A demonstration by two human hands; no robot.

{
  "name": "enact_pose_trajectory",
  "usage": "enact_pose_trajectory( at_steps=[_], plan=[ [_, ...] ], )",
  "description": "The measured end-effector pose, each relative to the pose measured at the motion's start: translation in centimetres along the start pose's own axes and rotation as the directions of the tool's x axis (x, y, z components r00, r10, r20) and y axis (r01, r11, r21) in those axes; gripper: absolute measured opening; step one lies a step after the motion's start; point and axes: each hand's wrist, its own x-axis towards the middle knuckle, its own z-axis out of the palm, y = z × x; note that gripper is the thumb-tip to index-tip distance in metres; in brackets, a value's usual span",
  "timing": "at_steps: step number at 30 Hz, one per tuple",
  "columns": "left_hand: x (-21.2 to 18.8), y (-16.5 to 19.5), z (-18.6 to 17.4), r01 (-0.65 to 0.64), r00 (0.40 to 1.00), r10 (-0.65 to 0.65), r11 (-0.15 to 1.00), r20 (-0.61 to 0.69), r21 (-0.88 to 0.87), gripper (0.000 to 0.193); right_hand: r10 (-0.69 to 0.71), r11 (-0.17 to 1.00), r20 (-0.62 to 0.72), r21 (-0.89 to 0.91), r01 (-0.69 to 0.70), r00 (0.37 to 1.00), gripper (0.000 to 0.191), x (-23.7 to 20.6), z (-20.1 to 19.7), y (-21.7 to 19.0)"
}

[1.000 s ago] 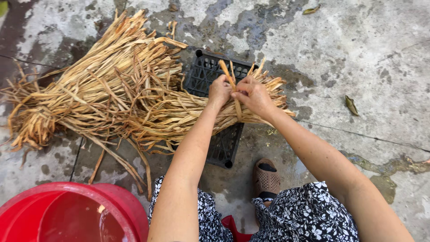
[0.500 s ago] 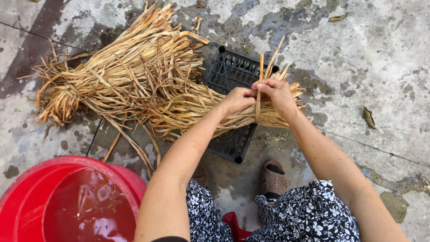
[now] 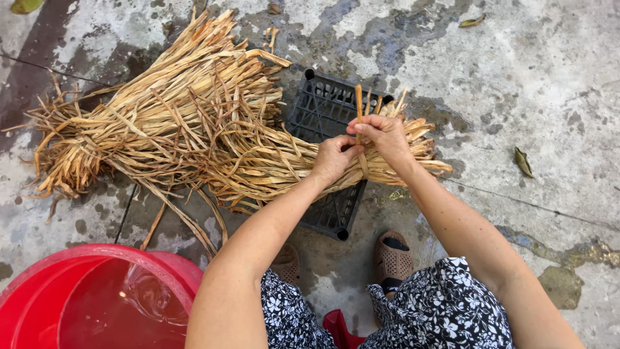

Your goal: The person sits on the ground and washes bundles of dried leaves in a red basin of soapy water, rubbing and swishing each bundle by hand, wringing it out, and placing the washed bundle on the ground beside the basin. At the end they gather a washed bundle and carry it toward a drying area.

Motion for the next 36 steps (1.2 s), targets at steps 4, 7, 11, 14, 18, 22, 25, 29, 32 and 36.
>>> enact_pose_trajectory(
  at_steps=[4, 7, 11, 14, 18, 22, 25, 29, 32, 36],
  plan=[
    [-0.2, 1.1, -0.1, -0.352, 0.896, 0.431, 0.839, -0.11, 0.416, 0.031, 0.0, 1.0, -0.022, -0.004, 0.0, 1.0, 0.016, -0.2, -1.2, 0.1],
    [-0.4, 1.6, 0.0, -0.231, 0.945, 0.315, 0.833, -0.088, 0.502, 0.03, -0.051, 0.999, -0.004, -0.002, 0.051, 0.999, 0.016, -0.8, -1.2, 0.2],
    [-0.3, 1.6, 0.1, -0.033, 0.993, 0.055, 0.98, -0.106, 0.198, 0.026, -0.078, 0.994, 0.032, -0.072, 0.08, 0.996, 0.017, -1.0, -0.4, -1.7],
    [-0.3, 0.9, 0.1, -0.015, 0.995, 0.03, 0.989, -0.1, 0.148, 0.023, 0.001, 0.891, -0.013, -0.453, -0.007, 1.0, 0.021, -0.9, -0.2, -5.6],
    [-0.2, -0.1, 0.2, 0.026, 0.996, -0.017, 0.994, -0.085, 0.107, 0.023, -0.068, 0.517, 0.027, -0.854, 0.059, 0.997, 0.025, -2.3, 0.1, -10.4],
    [0.2, -0.6, 0.3, -0.087, 0.985, 0.128, 0.945, -0.112, 0.315, 0.022, -0.296, 0.371, 0.495, -0.729, 0.576, 0.817, 0.043, -2.7, 3.3, -9.5],
    [0.2, -0.6, 0.3, -0.127, 0.981, 0.159, 0.961, -0.113, 0.246, 0.022, -0.3, -0.317, 0.631, -0.773, 0.549, 0.715, 0.067, -1.3, 3.7, -7.3],
    [-0.1, -0.2, 0.2, -0.086, 0.988, 0.105, 0.983, -0.11, 0.16, 0.019, -0.022, -0.2, 0.536, -0.829, 0.521, 0.844, 0.033, 0.0, 1.6, -5.8],
    [-0.1, 0.1, 0.2, -0.066, 0.989, 0.075, 0.995, -0.126, 0.079, 0.021, 0.0, -0.037, 0.524, -0.851, 0.524, 0.852, 0.032, 0.7, 0.6, -6.0],
    [-0.1, 0.1, 0.2, -0.05, 0.993, 0.056, 0.997, -0.105, 0.065, 0.02, 0.058, -0.045, 0.416, -0.907, 0.419, 0.907, 0.03, 0.8, 0.1, -5.8]
  ],
)
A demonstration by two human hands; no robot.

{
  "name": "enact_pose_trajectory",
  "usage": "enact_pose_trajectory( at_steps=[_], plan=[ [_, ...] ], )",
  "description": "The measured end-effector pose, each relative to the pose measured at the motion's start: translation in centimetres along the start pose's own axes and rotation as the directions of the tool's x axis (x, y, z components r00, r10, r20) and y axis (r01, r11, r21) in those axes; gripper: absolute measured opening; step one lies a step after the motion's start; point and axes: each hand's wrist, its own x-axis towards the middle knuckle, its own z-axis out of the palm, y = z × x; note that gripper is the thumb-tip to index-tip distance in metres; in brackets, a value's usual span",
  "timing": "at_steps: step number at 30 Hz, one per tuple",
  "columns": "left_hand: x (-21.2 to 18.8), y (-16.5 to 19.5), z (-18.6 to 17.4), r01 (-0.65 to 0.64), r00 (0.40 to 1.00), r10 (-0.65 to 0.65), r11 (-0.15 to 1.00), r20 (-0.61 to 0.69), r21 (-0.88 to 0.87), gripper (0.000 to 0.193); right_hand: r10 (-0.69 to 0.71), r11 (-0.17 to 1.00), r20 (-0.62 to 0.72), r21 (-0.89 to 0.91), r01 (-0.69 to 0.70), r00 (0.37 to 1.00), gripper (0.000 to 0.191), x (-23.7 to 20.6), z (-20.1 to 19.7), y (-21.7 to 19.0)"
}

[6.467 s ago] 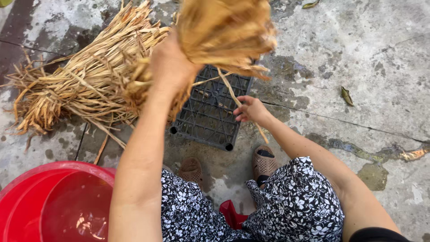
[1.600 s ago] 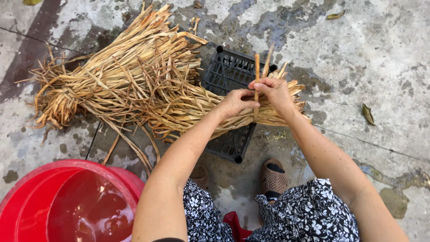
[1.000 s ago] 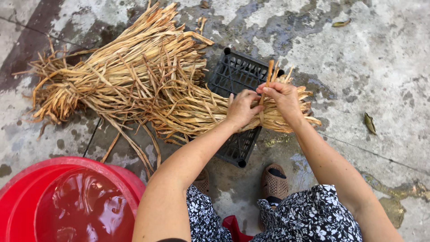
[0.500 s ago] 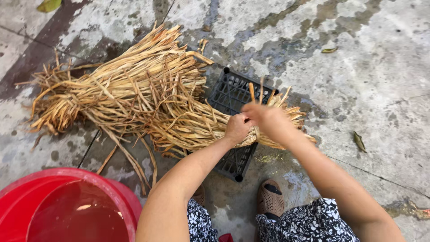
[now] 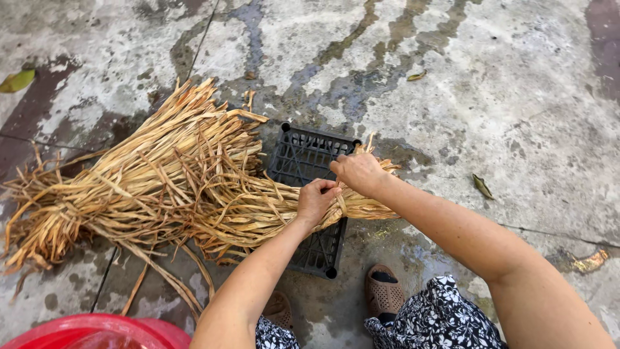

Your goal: The person sits on the ground and washes bundles of dried leaves in a red basin of soapy water, rubbing and swishing each bundle by hand, wringing it out, and placing the washed bundle on the ground beside the basin. At the end they gather a washed bundle and carry it toward a drying area.

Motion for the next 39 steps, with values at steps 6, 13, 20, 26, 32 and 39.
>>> enact_pose_trajectory(
  at_steps=[6, 13, 20, 26, 32, 39],
  plan=[
    [-0.3, -0.1, -0.3, -0.104, 0.994, 0.105, 0.994, 0.041, -0.024, 0.014, 0.237, 0.768, 0.386, 0.488, -0.415, 0.892, 0.043, -2.1, 3.2, 0.9],
    [-0.1, -0.1, -0.7, -0.016, 0.998, 0.013, 0.999, 0.067, 0.043, 0.016, 0.107, 0.815, 0.242, 0.535, -0.224, 0.964, 0.028, -0.9, 3.4, -0.2],
    [-0.2, 0.2, -0.9, -0.052, 0.995, 0.054, 0.998, 0.088, -0.025, 0.016, 0.069, 0.997, -0.042, -0.011, -0.07, 0.997, 0.024, -0.7, -0.6, -1.4],
    [-0.6, 0.6, -1.1, 0.073, 0.976, -0.013, 0.96, 0.217, -0.272, 0.012, 0.166, 0.986, 0.384, -0.048, -0.16, 0.908, 0.019, -3.2, -0.6, -3.5],
    [-0.1, 0.2, -1.5, -0.071, 0.968, 0.089, 0.994, 0.236, -0.083, 0.015, 0.078, 0.852, 0.473, 0.426, -0.305, 0.878, 0.038, -1.3, -0.1, -1.5],
    [0.4, -0.1, -1.1, 0.102, 0.966, -0.086, 0.993, 0.245, -0.053, 0.016, 0.252, 0.934, -0.019, 0.267, -0.238, 0.968, 0.028, -0.2, 1.2, -1.9]
  ],
)
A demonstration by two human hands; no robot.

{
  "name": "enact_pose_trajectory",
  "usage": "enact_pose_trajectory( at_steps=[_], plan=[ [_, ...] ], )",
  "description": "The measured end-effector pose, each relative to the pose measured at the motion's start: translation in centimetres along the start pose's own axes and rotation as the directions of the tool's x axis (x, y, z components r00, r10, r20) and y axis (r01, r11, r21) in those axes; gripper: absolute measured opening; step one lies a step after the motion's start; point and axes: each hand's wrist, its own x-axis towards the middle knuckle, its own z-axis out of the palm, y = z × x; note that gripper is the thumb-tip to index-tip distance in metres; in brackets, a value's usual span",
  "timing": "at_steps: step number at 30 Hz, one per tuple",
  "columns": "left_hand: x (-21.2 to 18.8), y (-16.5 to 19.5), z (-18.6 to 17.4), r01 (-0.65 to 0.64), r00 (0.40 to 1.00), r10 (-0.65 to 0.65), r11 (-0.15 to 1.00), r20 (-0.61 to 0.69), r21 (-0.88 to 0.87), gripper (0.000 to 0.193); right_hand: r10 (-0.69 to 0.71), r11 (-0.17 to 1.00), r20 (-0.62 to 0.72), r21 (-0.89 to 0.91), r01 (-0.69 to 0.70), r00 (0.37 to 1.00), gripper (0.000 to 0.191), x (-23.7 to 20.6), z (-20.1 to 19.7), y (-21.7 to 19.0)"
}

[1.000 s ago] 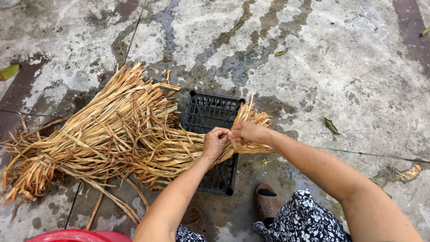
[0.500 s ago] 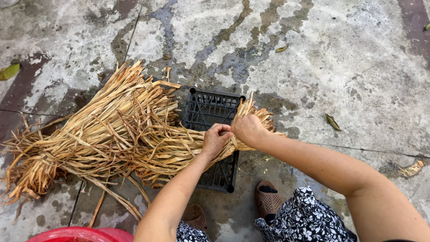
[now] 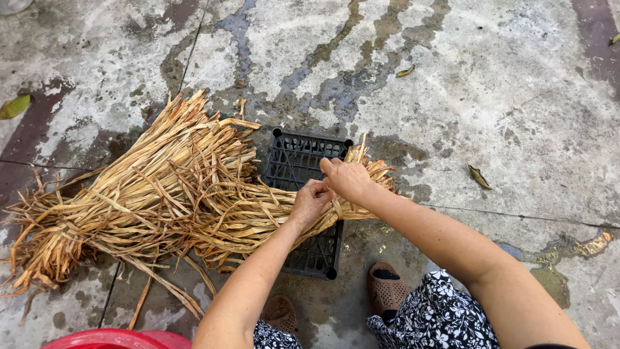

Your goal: The person sits on the ground and washes bundles of dried leaves in a red basin of soapy water, rubbing and swishing each bundle by hand, wringing it out, and placing the washed bundle on the ground beside the basin. At the end they gather a washed bundle and carry it toward a drying area.

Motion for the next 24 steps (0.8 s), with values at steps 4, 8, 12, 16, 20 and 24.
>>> enact_pose_trajectory(
  at_steps=[4, 8, 12, 16, 20, 24],
  plan=[
    [-0.5, 0.6, 0.0, -0.031, 0.999, 0.03, 0.997, -0.013, -0.075, 0.022, 0.077, 0.979, 0.129, -0.195, -0.051, 0.989, 0.025, -1.1, -0.4, -0.5],
    [-1.1, 1.4, -0.3, -0.078, 0.997, 0.078, 0.997, 0.029, 0.01, 0.014, 0.089, 0.971, 0.331, -0.238, -0.007, 0.939, 0.025, -1.8, -1.0, -0.7],
    [-1.2, 1.8, -0.8, -0.222, 0.973, 0.211, 0.965, 0.092, 0.137, 0.015, 0.003, 0.99, 0.534, 0.117, -0.078, 0.845, 0.031, -1.7, -0.5, 0.1],
    [-0.7, 1.9, -1.3, -0.198, 0.971, 0.179, 0.974, 0.157, 0.11, 0.026, -0.057, 0.953, 0.417, 0.293, -0.074, 0.907, 0.023, -1.9, 0.6, 1.8],
    [-0.6, 2.2, -1.5, -0.281, 0.954, 0.245, 0.932, 0.173, 0.228, 0.034, -0.007, 0.94, 0.244, 0.332, -0.076, 0.97, 0.024, -2.4, 1.8, 2.5],
    [-0.9, 2.4, -1.5, -0.232, 0.968, 0.191, 0.932, 0.165, 0.279, 0.04, 0.027, 0.946, 0.173, 0.314, -0.081, 0.985, 0.031, -2.1, 2.4, 2.0]
  ],
)
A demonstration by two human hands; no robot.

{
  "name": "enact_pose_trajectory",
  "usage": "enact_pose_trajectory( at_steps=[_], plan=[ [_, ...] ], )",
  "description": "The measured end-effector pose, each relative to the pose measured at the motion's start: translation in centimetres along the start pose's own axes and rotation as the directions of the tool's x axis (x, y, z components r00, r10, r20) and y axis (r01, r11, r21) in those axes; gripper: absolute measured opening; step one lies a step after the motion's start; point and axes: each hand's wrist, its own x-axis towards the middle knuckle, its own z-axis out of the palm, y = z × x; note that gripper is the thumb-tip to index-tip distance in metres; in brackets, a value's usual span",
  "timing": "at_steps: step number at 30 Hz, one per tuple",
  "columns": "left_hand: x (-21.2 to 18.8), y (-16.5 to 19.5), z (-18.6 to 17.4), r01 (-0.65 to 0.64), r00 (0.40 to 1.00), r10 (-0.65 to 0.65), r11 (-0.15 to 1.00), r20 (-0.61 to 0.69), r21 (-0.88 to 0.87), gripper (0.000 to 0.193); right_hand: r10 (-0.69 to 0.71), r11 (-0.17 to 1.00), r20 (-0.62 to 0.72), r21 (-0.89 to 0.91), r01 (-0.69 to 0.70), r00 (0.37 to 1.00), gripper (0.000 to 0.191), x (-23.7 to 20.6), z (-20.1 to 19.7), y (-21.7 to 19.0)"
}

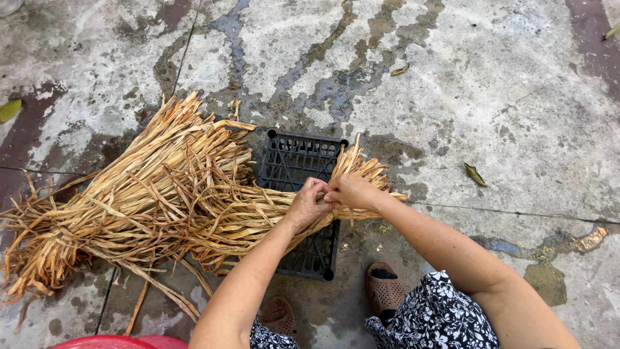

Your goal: The person sits on the ground and washes bundles of dried leaves in a red basin of soapy water, rubbing and swishing each bundle by hand, wringing it out, and placing the washed bundle on the ground beside the basin. At the end they gather a washed bundle and carry it toward a drying area.

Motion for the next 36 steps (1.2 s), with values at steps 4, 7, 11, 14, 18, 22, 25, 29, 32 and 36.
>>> enact_pose_trajectory(
  at_steps=[4, 7, 11, 14, 18, 22, 25, 29, 32, 36],
  plan=[
    [0.1, 0.1, 0.0, 0.077, 0.994, -0.088, 0.981, -0.059, -0.176, 0.032, 0.008, 0.992, -0.185, 0.126, 0.016, 0.983, 0.031, 0.4, 0.3, -0.7],
    [0.4, 0.3, -0.2, 0.105, 0.989, -0.129, 0.956, -0.073, -0.275, 0.034, 0.081, 0.993, -0.277, 0.104, -0.054, 0.958, 0.029, -0.2, 0.8, -1.2],
    [0.5, 0.9, -0.6, 0.121, 0.989, -0.134, 0.977, -0.066, -0.174, 0.031, -0.005, 0.996, -0.387, -0.086, -0.031, 0.922, 0.017, -1.7, 1.5, -2.1],
    [0.2, 1.0, -1.2, 0.152, 0.988, -0.147, 0.971, -0.042, 0.187, 0.033, -0.117, 0.956, -0.413, -0.294, -0.01, 0.903, 0.013, -2.5, 1.7, -2.7],
    [0.0, 0.1, -1.4, 0.218, 0.976, -0.214, 0.962, -0.046, 0.164, 0.022, -0.127, 0.819, -0.24, -0.573, -0.035, 0.962, 0.017, -2.5, 1.8, -3.7],
    [0.0, -1.7, -0.5, 0.216, 0.976, -0.212, 0.974, -0.055, 0.071, 0.018, -0.082, 0.722, -0.145, -0.691, -0.041, 0.986, 0.026, -2.6, 2.8, -5.2],
    [0.0, -2.7, 0.6, 0.173, 0.983, -0.17, 0.984, -0.073, 0.036, 0.018, -0.068, 0.748, -0.179, -0.66, -0.068, 0.982, 0.036, -2.6, 3.2, -5.4],
    [-0.2, -3.3, 1.6, 0.149, 0.987, -0.142, 0.985, -0.077, 0.09, 0.017, 0.064, 0.86, -0.089, -0.5, -0.1, 0.994, 0.03, -1.6, 3.1, -3.8],
    [-0.6, -3.2, 1.8, 0.098, 0.994, -0.086, 0.979, -0.072, 0.177, 0.016, 0.091, 0.881, -0.057, -0.462, -0.107, 0.994, 0.029, -0.6, 3.5, -2.7],
    [-1.1, -2.6, 1.7, 0.098, 0.992, -0.085, 0.986, -0.097, 0.134, 0.016, 0.012, 0.81, -0.096, -0.582, -0.066, 0.995, 0.024, -0.2, 4.7, -2.7]
  ],
)
